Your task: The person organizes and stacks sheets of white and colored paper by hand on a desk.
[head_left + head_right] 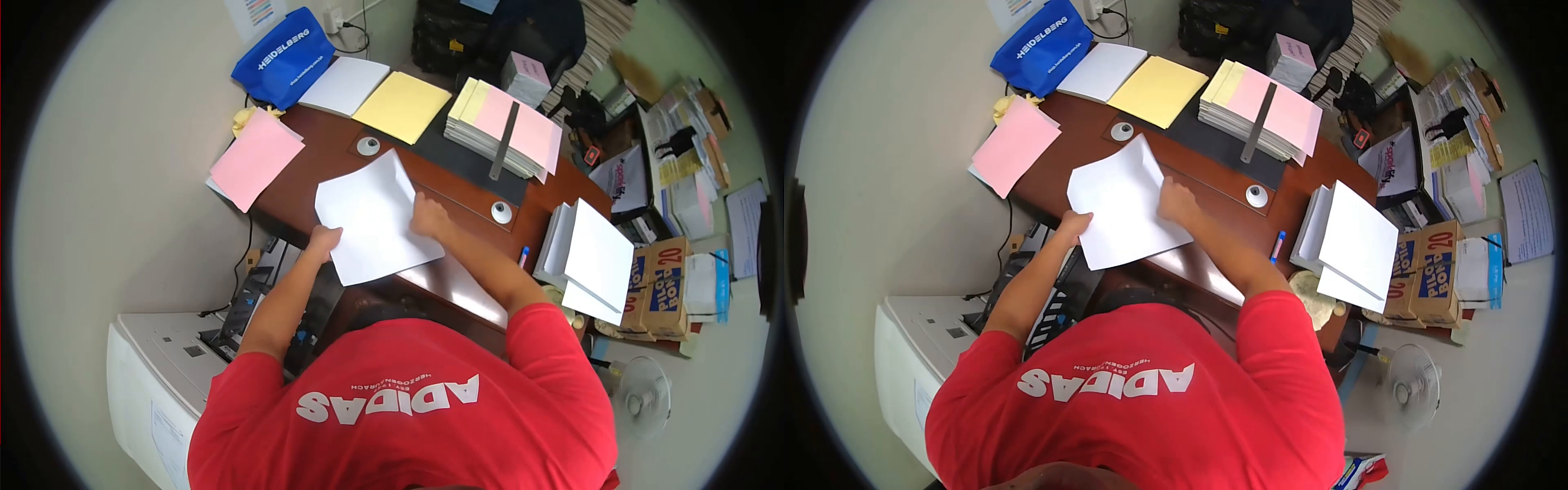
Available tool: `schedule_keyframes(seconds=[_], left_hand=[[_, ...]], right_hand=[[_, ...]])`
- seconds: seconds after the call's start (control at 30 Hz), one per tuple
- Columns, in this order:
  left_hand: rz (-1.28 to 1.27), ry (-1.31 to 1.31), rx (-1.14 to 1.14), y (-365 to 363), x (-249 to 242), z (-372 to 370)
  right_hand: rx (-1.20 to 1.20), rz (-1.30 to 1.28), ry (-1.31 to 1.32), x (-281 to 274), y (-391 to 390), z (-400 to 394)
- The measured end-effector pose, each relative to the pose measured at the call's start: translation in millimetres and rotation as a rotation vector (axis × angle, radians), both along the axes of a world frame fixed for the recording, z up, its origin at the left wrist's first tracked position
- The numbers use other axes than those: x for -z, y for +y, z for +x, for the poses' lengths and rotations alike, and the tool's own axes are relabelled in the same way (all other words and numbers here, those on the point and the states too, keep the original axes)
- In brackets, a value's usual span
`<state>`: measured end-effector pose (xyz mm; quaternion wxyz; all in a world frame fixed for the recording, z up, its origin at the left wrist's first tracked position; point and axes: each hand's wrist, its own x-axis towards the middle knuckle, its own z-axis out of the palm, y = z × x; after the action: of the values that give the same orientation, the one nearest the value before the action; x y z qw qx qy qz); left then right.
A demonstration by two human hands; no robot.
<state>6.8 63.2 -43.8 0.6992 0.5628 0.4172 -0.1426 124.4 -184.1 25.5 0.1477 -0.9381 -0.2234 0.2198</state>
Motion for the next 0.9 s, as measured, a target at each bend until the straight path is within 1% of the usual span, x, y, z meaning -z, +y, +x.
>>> schedule_keyframes(seconds=[0.03, 0.07, 0.1, 0.13, 0.2, 0.23, 0.3, 0.33, 0.4, 0.43, 0.47, 0.5, 0.53, 0.57, 0.6, 0.63, 0.67, 0.7, 0.73, 0.77, 0.8, 0.87, 0.9], left_hand=[[0.411, 0.054, 0.196, -6.8, -12.5, 4.6], [0.824, 0.106, 0.391, -15.2, -30.2, 8.4], [0.925, 0.123, 0.422, -32.7, -56.6, 12.8], [0.990, 0.085, 0.484, -45.1, -74.6, 16.7], [1.020, 0.072, 0.576, -63.5, -99.1, 27.6], [1.021, 0.070, 0.574, -59.6, -98.6, 30.2], [1.011, 0.004, 0.431, -37.8, -88.8, 33.0], [0.756, -0.073, 0.384, 1.5, -36.2, 41.1], [0.145, -0.154, 0.120, 23.3, -45.0, 23.2], [0.145, -0.145, 0.112, 31.9, -41.8, 13.9], [-0.111, -0.200, -0.029, 39.4, -37.5, 4.7], [-0.372, -0.249, -0.179, 41.6, -30.3, -6.2], [-0.376, -0.239, -0.198, 42.4, -14.9, -14.3], [-0.273, -0.183, -0.101, 43.7, -1.5, -16.7], [-0.166, -0.126, -0.002, 48.2, 17.0, -17.2], [0.167, -0.107, 0.136, 42.3, 23.4, -17.2], [0.167, -0.099, 0.133, 39.6, 28.3, -16.2], [0.539, 0.011, 0.289, 20.5, -1.0, -14.5], [0.912, 0.118, 0.447, 1.8, -32.2, -9.6], [0.984, 0.093, 0.466, -14.0, -57.3, -6.1], [1.053, 0.070, 0.485, -30.4, -70.5, -6.8], [1.220, -0.047, 0.485, -51.4, -65.2, -5.8], [1.182, -0.082, 0.489, -61.2, -76.5, -8.6]], right_hand=[[0.014, -0.046, 0.092, -24.3, 12.0, 6.8], [-0.027, -0.043, 0.113, -20.0, 25.6, 18.2], [-0.069, -0.038, 0.132, -15.2, 40.7, 30.1], [-0.044, 0.014, 0.174, -15.4, 54.8, 36.8], [0.102, 0.107, 0.374, -56.3, 72.9, 20.6], [0.101, 0.107, 0.372, -51.2, 70.9, 20.3], [0.322, 0.409, 0.393, -31.0, 60.2, 17.8], [0.316, 0.401, 0.394, -16.2, 49.1, 18.5], [0.378, 0.584, 0.585, 18.3, 18.7, 17.5], [0.368, 0.615, 0.476, 30.5, 3.7, 8.2], [0.357, 0.646, 0.366, 41.5, -8.6, -2.0], [0.352, 0.637, 0.381, 56.1, -18.2, -11.1], [0.347, 0.673, 0.266, 67.0, -25.3, -20.6], [0.332, 0.714, 0.146, 75.5, -24.9, -21.7], [0.315, 0.713, 0.156, 71.6, -17.0, -21.5], [0.293, 0.409, 0.061, 61.6, -9.4, -24.0], [0.269, 0.105, -0.038, 51.2, -3.7, -24.6], [0.270, 0.101, -0.026, 33.6, 0.3, -26.0], [0.290, 0.116, 0.196, 7.8, 7.5, -22.4], [0.306, 0.132, 0.414, -9.3, 15.7, -15.9], [0.306, 0.128, 0.418, -14.3, 22.4, -11.1], [0.400, 0.388, 0.667, -20.8, 33.8, 1.7], [0.399, 0.386, 0.669, -20.1, 35.4, 6.2]])
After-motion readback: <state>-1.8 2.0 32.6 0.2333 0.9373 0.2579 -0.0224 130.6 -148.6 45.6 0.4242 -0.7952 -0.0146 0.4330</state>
